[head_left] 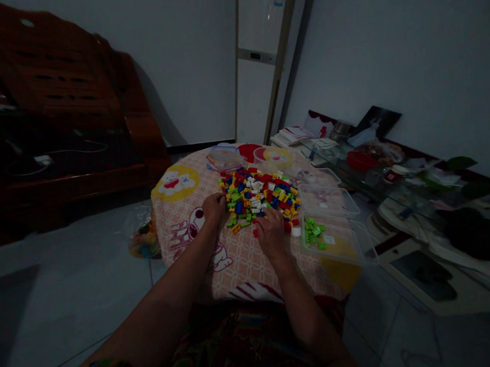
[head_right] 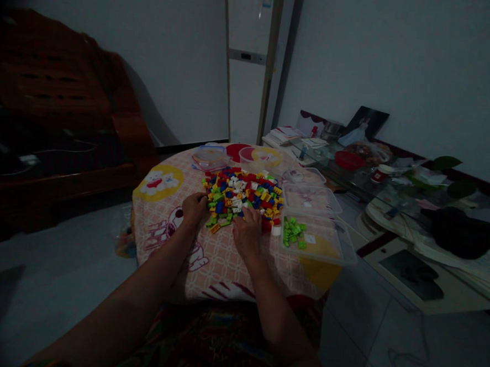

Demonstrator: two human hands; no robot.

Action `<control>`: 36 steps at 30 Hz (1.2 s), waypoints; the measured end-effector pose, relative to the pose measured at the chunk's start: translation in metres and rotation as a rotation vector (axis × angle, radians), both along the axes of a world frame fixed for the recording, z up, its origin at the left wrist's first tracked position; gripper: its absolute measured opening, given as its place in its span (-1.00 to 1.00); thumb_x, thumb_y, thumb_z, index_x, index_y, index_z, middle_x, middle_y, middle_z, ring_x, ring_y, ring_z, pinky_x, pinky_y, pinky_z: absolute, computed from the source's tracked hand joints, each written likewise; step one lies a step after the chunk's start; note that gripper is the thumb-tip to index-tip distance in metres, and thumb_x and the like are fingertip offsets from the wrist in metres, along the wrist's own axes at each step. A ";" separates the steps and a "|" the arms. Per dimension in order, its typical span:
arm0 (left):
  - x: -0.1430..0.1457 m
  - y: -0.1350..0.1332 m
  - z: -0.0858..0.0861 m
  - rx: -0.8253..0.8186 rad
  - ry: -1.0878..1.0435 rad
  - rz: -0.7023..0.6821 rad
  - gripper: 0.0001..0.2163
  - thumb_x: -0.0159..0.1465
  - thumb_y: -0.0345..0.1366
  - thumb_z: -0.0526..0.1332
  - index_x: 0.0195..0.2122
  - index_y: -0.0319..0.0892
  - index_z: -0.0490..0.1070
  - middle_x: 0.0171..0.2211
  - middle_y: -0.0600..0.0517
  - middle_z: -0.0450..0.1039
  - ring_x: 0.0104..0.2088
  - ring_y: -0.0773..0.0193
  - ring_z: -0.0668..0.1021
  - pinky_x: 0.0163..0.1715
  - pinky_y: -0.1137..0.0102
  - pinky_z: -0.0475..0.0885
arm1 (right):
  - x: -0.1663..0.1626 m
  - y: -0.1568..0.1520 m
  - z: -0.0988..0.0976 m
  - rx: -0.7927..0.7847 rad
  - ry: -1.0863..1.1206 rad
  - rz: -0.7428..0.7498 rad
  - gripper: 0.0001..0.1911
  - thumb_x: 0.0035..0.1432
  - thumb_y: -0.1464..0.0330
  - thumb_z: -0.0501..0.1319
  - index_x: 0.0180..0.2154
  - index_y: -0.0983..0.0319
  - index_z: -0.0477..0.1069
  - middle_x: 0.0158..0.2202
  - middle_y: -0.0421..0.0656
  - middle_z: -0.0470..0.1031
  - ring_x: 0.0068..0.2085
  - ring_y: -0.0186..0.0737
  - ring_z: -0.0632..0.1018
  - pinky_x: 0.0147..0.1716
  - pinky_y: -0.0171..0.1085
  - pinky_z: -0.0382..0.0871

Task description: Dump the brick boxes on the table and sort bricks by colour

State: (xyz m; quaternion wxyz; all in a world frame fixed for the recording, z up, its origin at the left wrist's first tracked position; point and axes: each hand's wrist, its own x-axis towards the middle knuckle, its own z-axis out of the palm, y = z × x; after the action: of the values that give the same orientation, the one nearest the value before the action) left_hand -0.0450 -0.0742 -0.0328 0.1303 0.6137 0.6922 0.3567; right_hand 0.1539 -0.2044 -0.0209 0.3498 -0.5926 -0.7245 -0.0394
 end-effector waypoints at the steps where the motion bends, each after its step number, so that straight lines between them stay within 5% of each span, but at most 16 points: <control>1: 0.000 0.000 0.000 0.000 -0.001 -0.001 -0.63 0.31 -0.30 0.13 0.01 -0.14 0.68 -0.01 -0.12 0.68 0.00 0.04 0.64 0.01 0.29 0.44 | -0.006 0.002 0.000 -0.004 -0.025 0.022 -0.77 0.36 0.44 0.21 -0.14 0.18 0.66 0.25 0.01 0.50 0.31 0.07 0.38 0.38 0.16 0.15; 9: 0.000 0.002 -0.002 0.000 -0.005 -0.005 -0.63 0.31 -0.30 0.13 0.01 -0.16 0.68 -0.01 -0.11 0.68 -0.01 0.07 0.65 0.00 0.32 0.44 | -0.030 0.013 -0.014 -0.105 -0.165 0.095 -0.73 0.42 0.45 0.16 -0.02 0.20 0.63 0.37 0.06 0.38 0.40 0.10 0.28 0.42 0.22 0.06; 18: 0.001 0.002 -0.002 0.006 -0.014 0.013 -0.62 0.30 -0.30 0.12 0.02 -0.14 0.68 -0.01 -0.11 0.68 -0.01 0.05 0.65 -0.01 0.30 0.45 | -0.029 0.012 -0.029 -0.014 -0.144 0.065 -0.79 0.36 0.52 0.17 -0.08 0.27 0.56 0.29 0.09 0.46 0.38 0.06 0.31 0.42 0.20 0.08; 27: -0.002 0.006 -0.008 0.011 0.001 0.006 -0.62 0.29 -0.29 0.12 0.00 -0.14 0.68 -0.03 -0.11 0.69 -0.04 0.07 0.65 -0.05 0.32 0.44 | -0.001 -0.008 -0.029 0.190 0.010 -0.036 -0.81 0.39 0.46 0.16 -0.11 0.18 0.55 -0.15 -0.07 0.64 -0.05 -0.08 0.57 0.34 0.07 0.21; 36: -0.001 0.005 -0.007 0.005 0.007 0.001 -0.62 0.31 -0.27 0.11 0.01 -0.14 0.67 -0.02 -0.11 0.68 -0.01 0.06 0.64 -0.02 0.31 0.44 | 0.053 -0.013 -0.003 0.358 0.116 -0.214 -0.76 0.43 0.37 0.09 -0.15 0.19 0.55 -0.23 -0.06 0.65 -0.14 -0.08 0.57 0.25 0.04 0.28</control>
State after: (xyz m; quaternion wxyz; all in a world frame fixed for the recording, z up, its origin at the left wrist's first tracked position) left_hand -0.0464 -0.0691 -0.0394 0.1261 0.6148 0.6923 0.3563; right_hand 0.2068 -0.2179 -0.0242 0.4844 -0.5958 -0.6176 -0.1703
